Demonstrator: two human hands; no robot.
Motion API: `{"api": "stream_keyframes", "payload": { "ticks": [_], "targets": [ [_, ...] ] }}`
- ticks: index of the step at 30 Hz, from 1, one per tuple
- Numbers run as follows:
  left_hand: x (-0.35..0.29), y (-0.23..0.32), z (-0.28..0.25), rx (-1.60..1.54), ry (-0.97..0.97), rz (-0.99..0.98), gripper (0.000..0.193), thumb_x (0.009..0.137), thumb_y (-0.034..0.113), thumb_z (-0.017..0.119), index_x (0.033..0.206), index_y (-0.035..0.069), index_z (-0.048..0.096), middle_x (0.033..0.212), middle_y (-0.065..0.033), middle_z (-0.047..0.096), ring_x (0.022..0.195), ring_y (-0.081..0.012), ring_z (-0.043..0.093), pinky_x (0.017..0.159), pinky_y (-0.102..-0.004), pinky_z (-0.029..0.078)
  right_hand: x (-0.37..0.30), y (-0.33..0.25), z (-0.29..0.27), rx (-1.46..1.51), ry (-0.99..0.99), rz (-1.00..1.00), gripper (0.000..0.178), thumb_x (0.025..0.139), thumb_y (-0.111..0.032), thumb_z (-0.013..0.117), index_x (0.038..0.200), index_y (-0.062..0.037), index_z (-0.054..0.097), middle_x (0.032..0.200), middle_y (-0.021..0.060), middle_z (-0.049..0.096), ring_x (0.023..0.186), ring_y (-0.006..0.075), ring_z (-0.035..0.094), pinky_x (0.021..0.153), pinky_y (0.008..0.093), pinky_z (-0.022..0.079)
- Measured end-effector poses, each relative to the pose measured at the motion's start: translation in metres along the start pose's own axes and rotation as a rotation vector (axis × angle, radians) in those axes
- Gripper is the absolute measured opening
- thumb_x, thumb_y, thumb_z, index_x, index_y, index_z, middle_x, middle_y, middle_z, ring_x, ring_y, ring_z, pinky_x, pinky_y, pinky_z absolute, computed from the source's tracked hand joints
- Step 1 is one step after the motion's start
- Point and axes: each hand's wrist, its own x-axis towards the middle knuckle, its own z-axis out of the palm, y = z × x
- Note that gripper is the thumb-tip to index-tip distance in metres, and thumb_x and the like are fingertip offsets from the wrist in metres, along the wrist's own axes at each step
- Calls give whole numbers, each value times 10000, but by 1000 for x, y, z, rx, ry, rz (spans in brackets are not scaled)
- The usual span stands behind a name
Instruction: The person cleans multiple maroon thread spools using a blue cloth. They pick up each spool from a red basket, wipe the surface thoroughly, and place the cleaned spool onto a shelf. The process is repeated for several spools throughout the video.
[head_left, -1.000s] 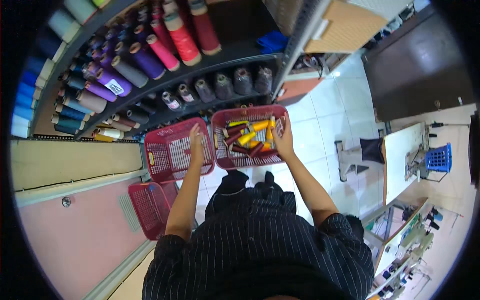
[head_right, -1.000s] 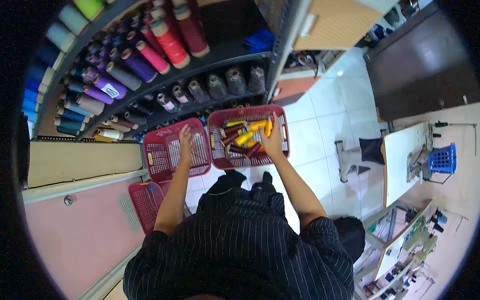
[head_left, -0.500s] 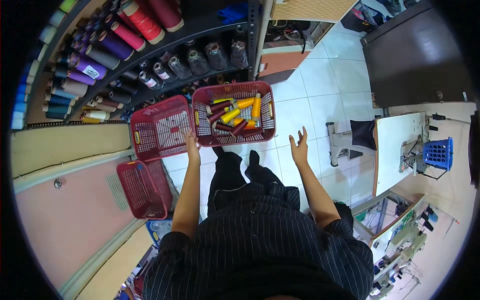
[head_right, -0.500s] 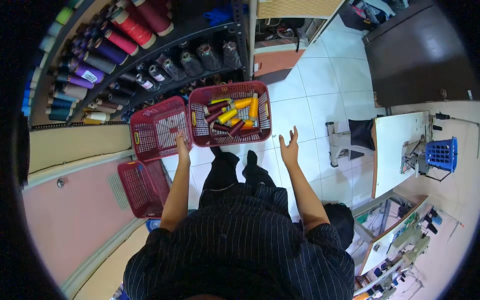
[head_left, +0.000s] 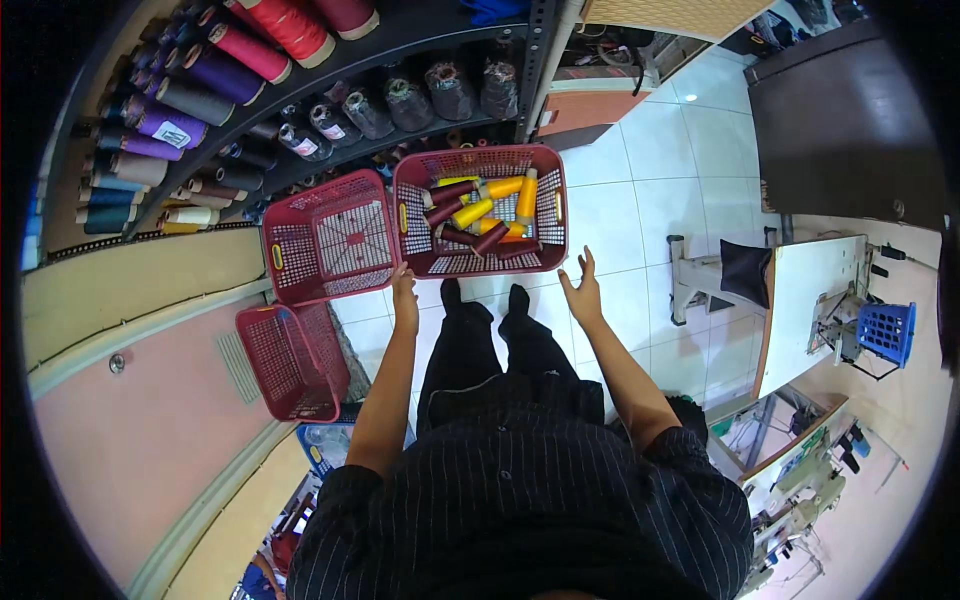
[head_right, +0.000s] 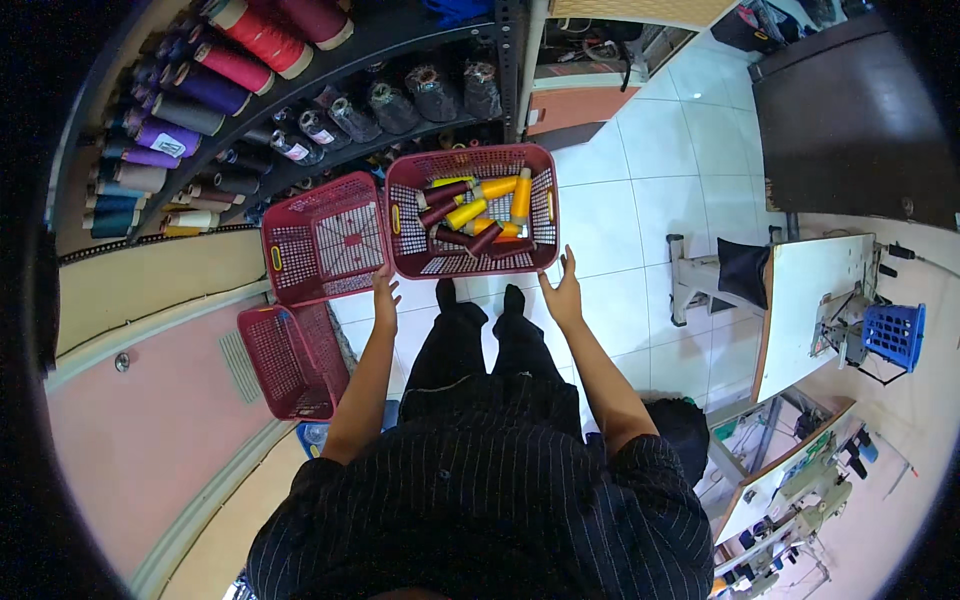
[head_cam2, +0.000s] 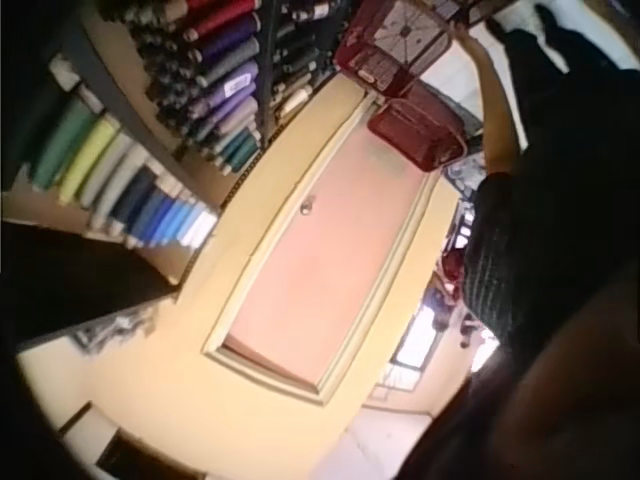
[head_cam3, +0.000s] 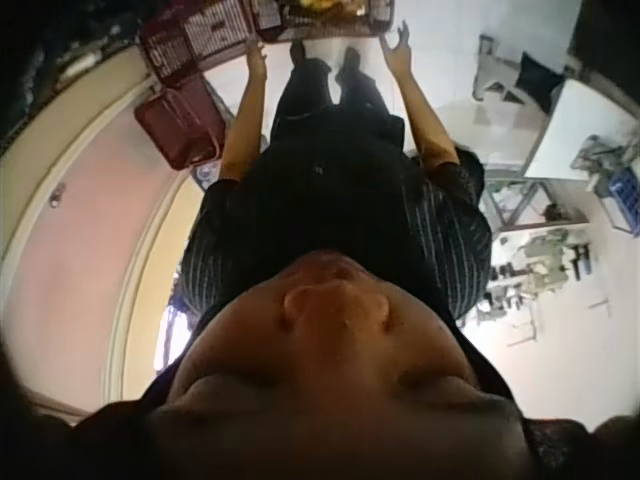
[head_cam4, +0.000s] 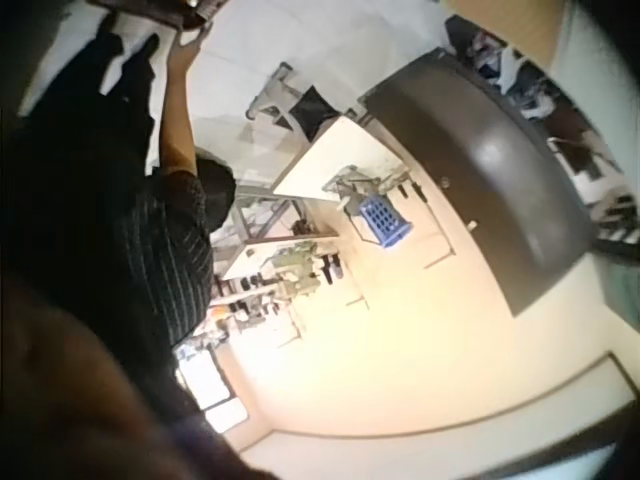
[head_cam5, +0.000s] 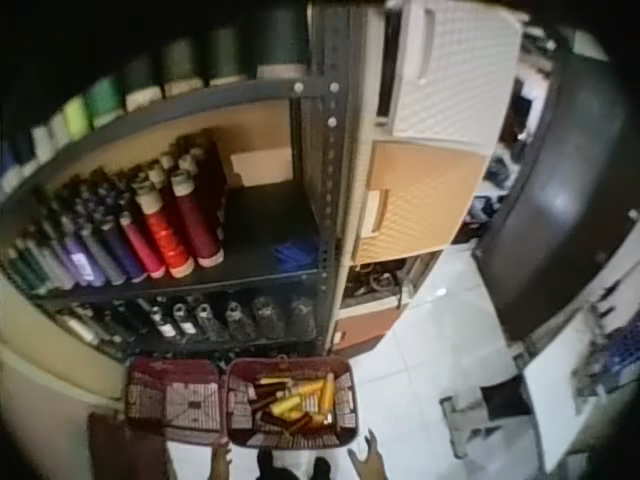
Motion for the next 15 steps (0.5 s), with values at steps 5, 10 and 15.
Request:
{"api": "stream_keyframes", "payload": {
  "ticks": [5,10,15],
  "targets": [
    [38,-42,-25,152,-156,-43,603,888,561,366,1372,201,386,1381,-70,412,1196,-276,431,937,-472,363,4,1,27,-78,72,0,761,852,-255,643,1445,-97,193,1285,354,453,1214,431,468,939,426,432],
    [75,-45,-38,137,-186,-43,467,946,338,444,1292,25,464,1195,-115,504,1129,-190,468,984,-313,357,10,23,65,-112,146,133,735,862,-254,628,1442,-101,202,1267,351,471,1200,436,480,959,420,421],
    [127,-74,-41,344,-310,45,441,933,319,462,1240,5,497,1233,-156,516,1161,-250,483,1008,-347,350,25,72,118,-132,155,308,663,857,-267,615,1400,-82,281,1239,290,528,1154,413,521,959,422,425]
  ]
}}
